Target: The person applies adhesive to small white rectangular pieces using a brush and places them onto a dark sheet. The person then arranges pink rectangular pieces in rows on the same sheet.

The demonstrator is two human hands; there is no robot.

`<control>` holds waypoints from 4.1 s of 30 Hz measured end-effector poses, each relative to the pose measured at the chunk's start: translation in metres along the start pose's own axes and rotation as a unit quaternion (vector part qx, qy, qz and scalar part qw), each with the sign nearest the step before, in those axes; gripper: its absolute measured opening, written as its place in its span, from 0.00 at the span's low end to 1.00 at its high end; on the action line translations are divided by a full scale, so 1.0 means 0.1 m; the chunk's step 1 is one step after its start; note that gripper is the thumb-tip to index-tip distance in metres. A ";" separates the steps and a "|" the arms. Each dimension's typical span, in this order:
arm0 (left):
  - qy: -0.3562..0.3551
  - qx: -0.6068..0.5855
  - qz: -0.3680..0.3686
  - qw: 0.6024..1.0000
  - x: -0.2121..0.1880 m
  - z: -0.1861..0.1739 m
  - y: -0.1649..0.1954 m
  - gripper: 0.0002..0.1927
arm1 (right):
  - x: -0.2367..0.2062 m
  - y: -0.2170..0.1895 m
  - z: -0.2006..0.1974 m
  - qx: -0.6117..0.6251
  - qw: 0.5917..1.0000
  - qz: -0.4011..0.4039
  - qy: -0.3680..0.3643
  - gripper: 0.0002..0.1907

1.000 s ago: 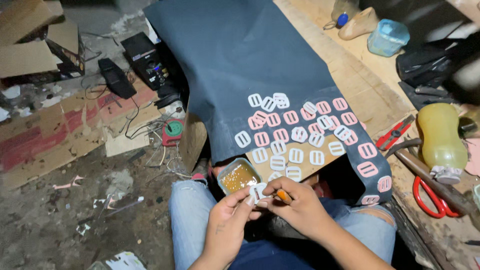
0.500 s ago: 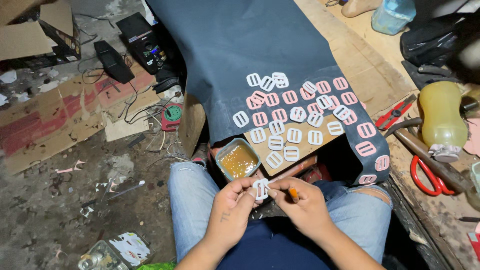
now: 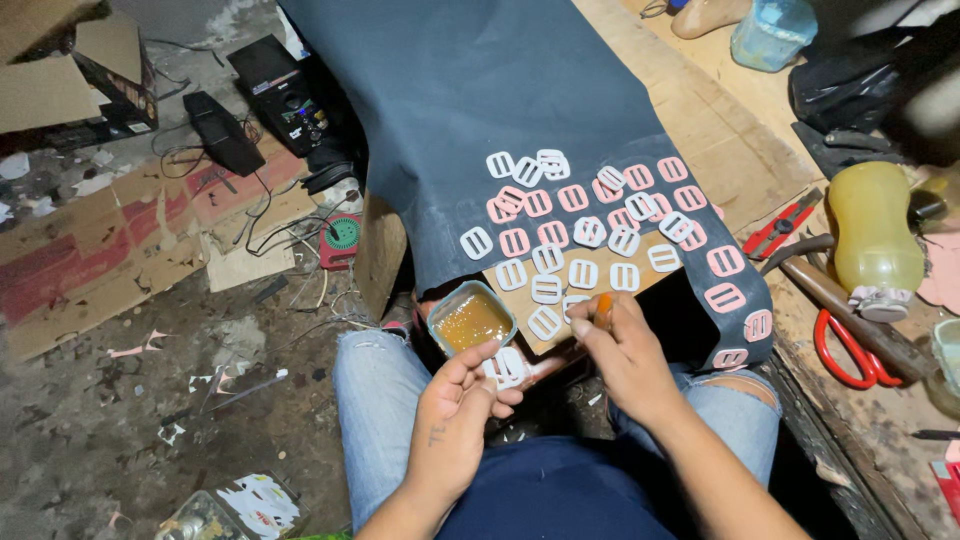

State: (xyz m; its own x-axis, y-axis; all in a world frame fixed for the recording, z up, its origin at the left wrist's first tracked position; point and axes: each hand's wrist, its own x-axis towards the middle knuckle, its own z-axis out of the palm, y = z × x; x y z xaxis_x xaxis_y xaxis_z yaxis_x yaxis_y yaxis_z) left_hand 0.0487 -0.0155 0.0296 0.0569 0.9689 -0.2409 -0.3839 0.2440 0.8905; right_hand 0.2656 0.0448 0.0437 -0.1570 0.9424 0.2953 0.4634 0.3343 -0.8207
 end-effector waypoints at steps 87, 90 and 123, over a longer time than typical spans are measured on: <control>0.033 0.067 -0.023 0.997 0.05 0.10 0.29 0.09 | -0.44 -0.46 -0.37 -0.041 0.987 0.028 -0.150 0.25; 0.033 0.063 -0.029 0.997 0.05 0.10 0.30 0.09 | -0.44 -0.47 -0.36 -0.053 0.987 0.032 -0.150 0.25; 0.024 0.096 -0.061 0.993 0.08 0.02 0.28 0.08 | -0.37 -0.46 -0.37 -0.136 0.977 -0.077 -0.148 0.29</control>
State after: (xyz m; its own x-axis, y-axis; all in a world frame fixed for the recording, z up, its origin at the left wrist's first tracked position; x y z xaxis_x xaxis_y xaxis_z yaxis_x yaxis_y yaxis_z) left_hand 0.0407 -0.0009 0.0532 0.0461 0.9293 -0.3664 -0.1936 0.3681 0.9094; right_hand 0.2829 -0.0058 0.0886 -0.4701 0.8555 0.2171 0.6223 0.4956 -0.6059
